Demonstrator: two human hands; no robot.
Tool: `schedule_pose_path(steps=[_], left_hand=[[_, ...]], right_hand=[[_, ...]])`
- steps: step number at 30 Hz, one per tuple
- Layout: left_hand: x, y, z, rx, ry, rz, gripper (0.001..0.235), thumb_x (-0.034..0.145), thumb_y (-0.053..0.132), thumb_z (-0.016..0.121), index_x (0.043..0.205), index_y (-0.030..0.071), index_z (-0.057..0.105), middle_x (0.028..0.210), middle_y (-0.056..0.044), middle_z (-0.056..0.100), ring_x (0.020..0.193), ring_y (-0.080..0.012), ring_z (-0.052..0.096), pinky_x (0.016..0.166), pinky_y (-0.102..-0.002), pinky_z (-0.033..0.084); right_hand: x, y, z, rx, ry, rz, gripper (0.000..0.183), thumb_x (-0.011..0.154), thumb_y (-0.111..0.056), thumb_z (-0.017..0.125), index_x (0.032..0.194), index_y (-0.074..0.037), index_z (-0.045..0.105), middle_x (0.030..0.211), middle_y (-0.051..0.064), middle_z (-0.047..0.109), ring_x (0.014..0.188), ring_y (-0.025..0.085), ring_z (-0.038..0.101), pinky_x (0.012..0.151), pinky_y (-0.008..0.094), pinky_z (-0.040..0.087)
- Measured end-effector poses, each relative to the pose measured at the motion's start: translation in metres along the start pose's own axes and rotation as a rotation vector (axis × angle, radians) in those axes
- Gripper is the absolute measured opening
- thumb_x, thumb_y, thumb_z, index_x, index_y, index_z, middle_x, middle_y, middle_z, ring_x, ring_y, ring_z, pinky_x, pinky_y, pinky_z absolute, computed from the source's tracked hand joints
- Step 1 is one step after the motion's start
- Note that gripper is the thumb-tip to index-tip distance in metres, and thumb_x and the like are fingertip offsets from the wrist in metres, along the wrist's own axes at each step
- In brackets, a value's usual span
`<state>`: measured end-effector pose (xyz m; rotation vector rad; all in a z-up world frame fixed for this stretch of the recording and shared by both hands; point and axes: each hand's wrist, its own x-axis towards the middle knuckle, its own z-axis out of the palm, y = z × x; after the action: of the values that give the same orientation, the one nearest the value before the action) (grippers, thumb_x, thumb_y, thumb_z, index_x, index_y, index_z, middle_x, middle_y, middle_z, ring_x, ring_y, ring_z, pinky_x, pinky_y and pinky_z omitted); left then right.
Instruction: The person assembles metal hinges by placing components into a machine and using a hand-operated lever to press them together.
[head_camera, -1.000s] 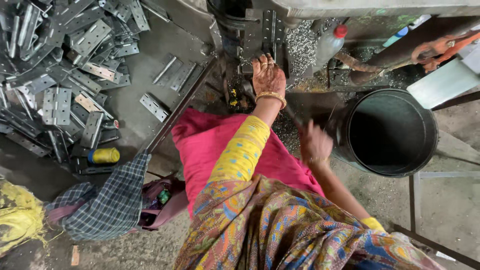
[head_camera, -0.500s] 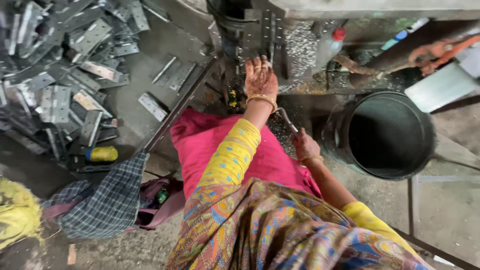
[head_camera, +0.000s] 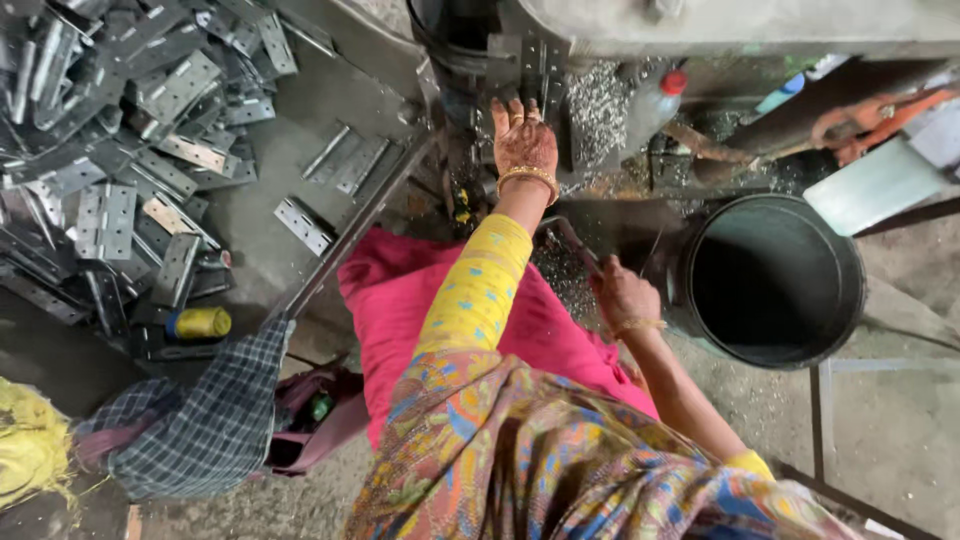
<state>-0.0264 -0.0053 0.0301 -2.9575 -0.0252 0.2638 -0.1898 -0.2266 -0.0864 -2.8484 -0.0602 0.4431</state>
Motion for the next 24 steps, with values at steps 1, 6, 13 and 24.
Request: schedule_pose_path(steps=[1,6,13,24], left_hand=[[0.01,-0.003,-0.002,0.003,-0.04,-0.002,0.042,0.105,0.021,0.04,0.143,0.018,0.059,0.169,-0.001,0.03,0.156,-0.028,0.023,0.124,-0.057,0.007],[0.016,0.002,0.018,0.021,0.154,-0.056,0.048,0.102,0.023,0.039,0.147,0.013,0.053,0.163,-0.003,0.035,0.15,-0.0306,0.027,0.12,-0.058,0.012],[0.019,-0.009,0.003,-0.057,0.085,-0.04,0.044,0.102,0.016,0.046,0.144,0.016,0.057,0.167,-0.001,0.029,0.152,-0.0286,0.024,0.121,-0.061,0.012],[0.021,-0.015,-0.011,-0.12,0.019,-0.077,0.048,0.103,0.017,0.044,0.151,0.014,0.049,0.169,0.002,0.021,0.156,-0.0299,0.015,0.122,-0.062,0.005]], right_hand=[[0.007,-0.001,-0.006,-0.02,0.014,-0.004,0.037,0.098,-0.039,0.062,0.116,-0.007,0.056,0.094,0.02,0.073,0.085,0.045,0.069,0.068,0.057,0.053],[0.009,-0.003,0.048,0.093,0.114,-0.085,0.039,0.096,-0.039,0.063,0.116,-0.007,0.056,0.093,0.021,0.073,0.083,0.045,0.069,0.066,0.058,0.053],[0.004,-0.005,0.003,-0.032,0.015,0.01,0.037,0.098,-0.041,0.06,0.119,-0.011,0.056,0.097,0.018,0.074,0.085,0.042,0.072,0.07,0.055,0.055],[0.013,-0.012,-0.014,-0.073,-0.057,-0.019,0.039,0.102,-0.045,0.058,0.117,-0.009,0.059,0.101,0.019,0.074,0.094,0.042,0.071,0.077,0.055,0.054]])
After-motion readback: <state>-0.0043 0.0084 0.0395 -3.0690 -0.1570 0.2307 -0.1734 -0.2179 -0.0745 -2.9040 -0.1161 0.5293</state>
